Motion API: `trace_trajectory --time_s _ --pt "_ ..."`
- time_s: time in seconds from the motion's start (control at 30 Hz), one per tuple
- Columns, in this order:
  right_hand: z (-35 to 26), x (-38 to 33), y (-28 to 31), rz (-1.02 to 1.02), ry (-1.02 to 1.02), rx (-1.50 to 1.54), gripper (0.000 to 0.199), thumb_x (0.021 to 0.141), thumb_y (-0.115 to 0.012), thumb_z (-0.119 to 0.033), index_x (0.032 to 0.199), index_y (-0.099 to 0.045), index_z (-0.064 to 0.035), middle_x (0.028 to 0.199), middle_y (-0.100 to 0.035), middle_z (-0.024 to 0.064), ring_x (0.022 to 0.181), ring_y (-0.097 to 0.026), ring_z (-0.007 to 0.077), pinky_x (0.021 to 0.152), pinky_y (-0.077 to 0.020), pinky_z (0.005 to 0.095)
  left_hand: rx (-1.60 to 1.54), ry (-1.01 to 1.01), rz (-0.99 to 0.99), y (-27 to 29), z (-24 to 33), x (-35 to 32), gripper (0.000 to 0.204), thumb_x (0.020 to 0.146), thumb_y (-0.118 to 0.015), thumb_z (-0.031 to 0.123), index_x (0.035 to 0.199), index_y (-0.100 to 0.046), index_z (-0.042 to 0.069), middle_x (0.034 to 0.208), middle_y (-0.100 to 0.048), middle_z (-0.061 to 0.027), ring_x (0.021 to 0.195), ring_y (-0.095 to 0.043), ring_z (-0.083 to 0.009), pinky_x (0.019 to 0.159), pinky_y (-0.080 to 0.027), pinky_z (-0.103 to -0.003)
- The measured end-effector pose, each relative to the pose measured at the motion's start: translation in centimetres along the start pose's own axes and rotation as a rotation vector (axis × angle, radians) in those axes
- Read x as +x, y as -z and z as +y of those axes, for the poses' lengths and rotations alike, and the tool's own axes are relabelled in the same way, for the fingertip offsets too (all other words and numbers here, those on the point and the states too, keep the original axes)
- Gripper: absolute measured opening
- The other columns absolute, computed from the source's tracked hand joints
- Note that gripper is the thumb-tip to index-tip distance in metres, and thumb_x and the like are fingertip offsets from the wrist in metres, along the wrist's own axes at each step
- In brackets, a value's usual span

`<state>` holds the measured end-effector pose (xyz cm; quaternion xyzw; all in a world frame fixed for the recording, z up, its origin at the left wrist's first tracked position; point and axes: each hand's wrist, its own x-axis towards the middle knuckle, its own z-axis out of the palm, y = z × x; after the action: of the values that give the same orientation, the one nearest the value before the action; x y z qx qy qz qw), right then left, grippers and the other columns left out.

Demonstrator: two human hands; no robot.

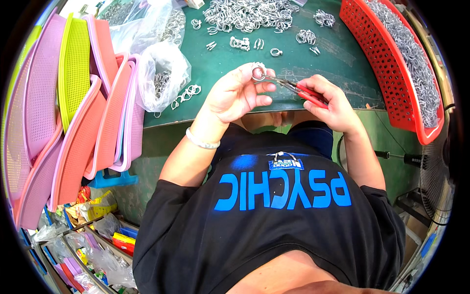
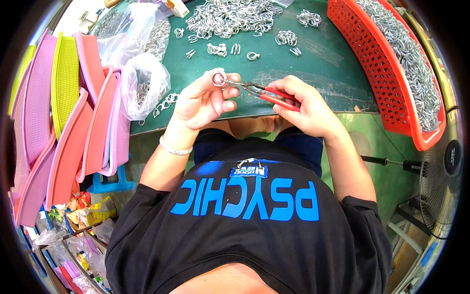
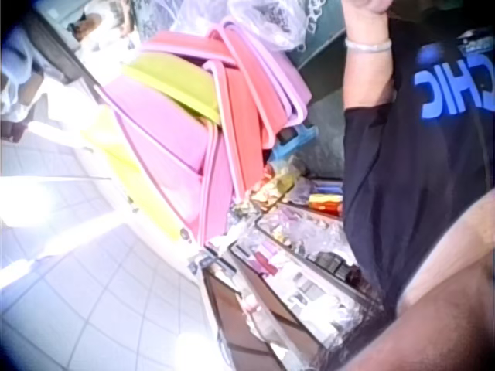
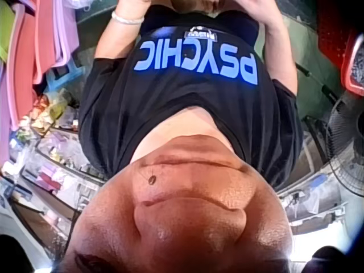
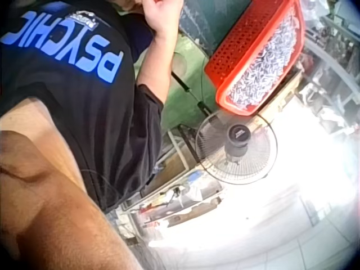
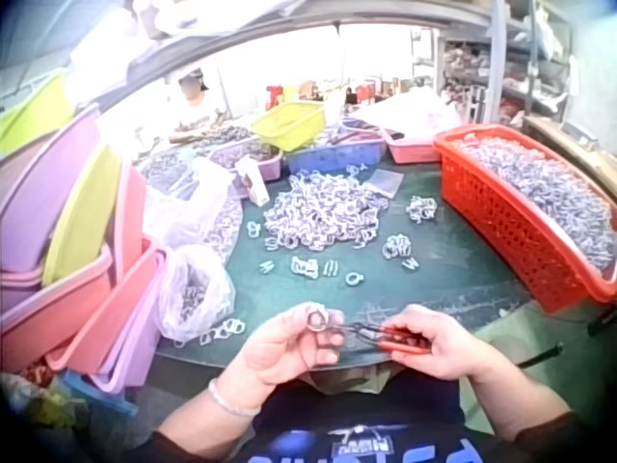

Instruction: The person assembles small metal components by hand, using pliers to join metal rings and hook pieces together at a manual workstation.

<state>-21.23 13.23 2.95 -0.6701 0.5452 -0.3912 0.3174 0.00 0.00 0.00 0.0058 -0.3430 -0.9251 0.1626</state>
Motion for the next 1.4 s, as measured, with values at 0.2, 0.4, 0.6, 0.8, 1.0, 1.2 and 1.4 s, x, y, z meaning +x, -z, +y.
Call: trace_trajectory --time_s 0.2,0.4,0.6,0.8,1.0,1.2,1.4 --pt "0.3 0.3 -0.2 0.001 -0.020 0.080 0.029 0.075 -0.059 -0.003 0.104 -0.054 0.0012 0.090 -0.052 0.0051 0.078 -0.052 0.0121 0.070 -0.0431 0.0245 -0.121 -0.098 0.063 -1.2 -0.5 0.0 0.023 0.089 -0.049 0.031 0.087 -0.057 0.009 0.097 -0.050 -0.0046 0.079 -0.049 -0.0163 0.071 -0.041 -0.030" --pt "1.0 0.1 0.0 -0.102 -0.058 0.325 0.038 0.074 -0.058 -0.002 0.110 -0.048 0.0019 0.092 -0.051 0.0051 0.082 -0.050 0.0103 0.072 -0.0426 0.0234 -0.122 -0.076 0.005 -1.4 -0.7 0.6 0.024 0.088 -0.049 0.032 0.084 -0.057 0.010 0.073 -0.046 0.0003 0.063 -0.040 -0.0108 0.060 -0.034 -0.024" --pt "0.0 0.8 -0.5 -0.228 -0.184 0.263 0.037 0.072 -0.059 -0.004 0.107 -0.045 0.0001 0.072 -0.047 0.0033 0.060 -0.044 0.0114 0.058 -0.0402 0.0256 -0.079 -0.128 0.172 -2.2 -0.5 1.3 0.024 0.089 -0.048 0.030 0.083 -0.054 0.008 0.068 -0.045 0.0009 0.058 -0.039 -0.0095 0.058 -0.034 -0.024" --pt "-0.1 0.6 -1.1 -0.014 -0.088 -0.107 0.037 0.069 -0.060 0.001 0.103 -0.046 -0.0007 0.073 -0.044 0.0071 0.063 -0.042 0.0136 0.061 -0.0383 0.0254 -0.029 -0.180 0.300 -2.9 -0.1 1.2 0.025 0.090 -0.047 0.029 0.080 -0.054 0.007 0.065 -0.048 0.0004 0.055 -0.041 -0.0101 0.056 -0.035 -0.025" --pt "0.5 0.1 -2.0 0.195 0.085 -0.288 0.039 0.063 -0.059 0.002 0.100 -0.048 -0.0017 0.072 -0.048 0.0104 0.063 -0.050 0.0286 0.058 -0.0412 0.0349 -0.031 -0.177 0.315 -2.8 0.1 1.2 0.024 0.090 -0.046 0.026 0.078 -0.054 0.007 0.067 -0.051 -0.0015 0.057 -0.045 -0.0112 0.055 -0.036 -0.027" --pt "0.4 0.2 -1.0 0.320 0.259 -0.539 0.040 0.059 -0.057 0.003 0.098 -0.048 -0.0018 0.075 -0.049 0.0122 0.067 -0.051 0.0312 0.058 -0.0423 0.0372 -0.026 -0.190 0.357 -3.2 -0.2 1.3 0.021 0.090 -0.048 0.022 0.078 -0.053 0.005 0.069 -0.052 -0.0022 0.058 -0.046 -0.0112 0.055 -0.038 -0.027" --pt "0.0 0.2 0.5 0.343 0.349 -0.770 0.041 0.055 -0.055 0.002 0.095 -0.048 -0.0020 0.073 -0.047 0.0097 0.067 -0.050 0.0282 0.056 -0.0416 0.0361 -0.053 -0.177 0.420 -3.1 -0.6 1.7 0.021 0.090 -0.048 0.022 0.078 -0.052 0.005 0.071 -0.052 -0.0028 0.058 -0.046 -0.0108 0.056 -0.039 -0.027"
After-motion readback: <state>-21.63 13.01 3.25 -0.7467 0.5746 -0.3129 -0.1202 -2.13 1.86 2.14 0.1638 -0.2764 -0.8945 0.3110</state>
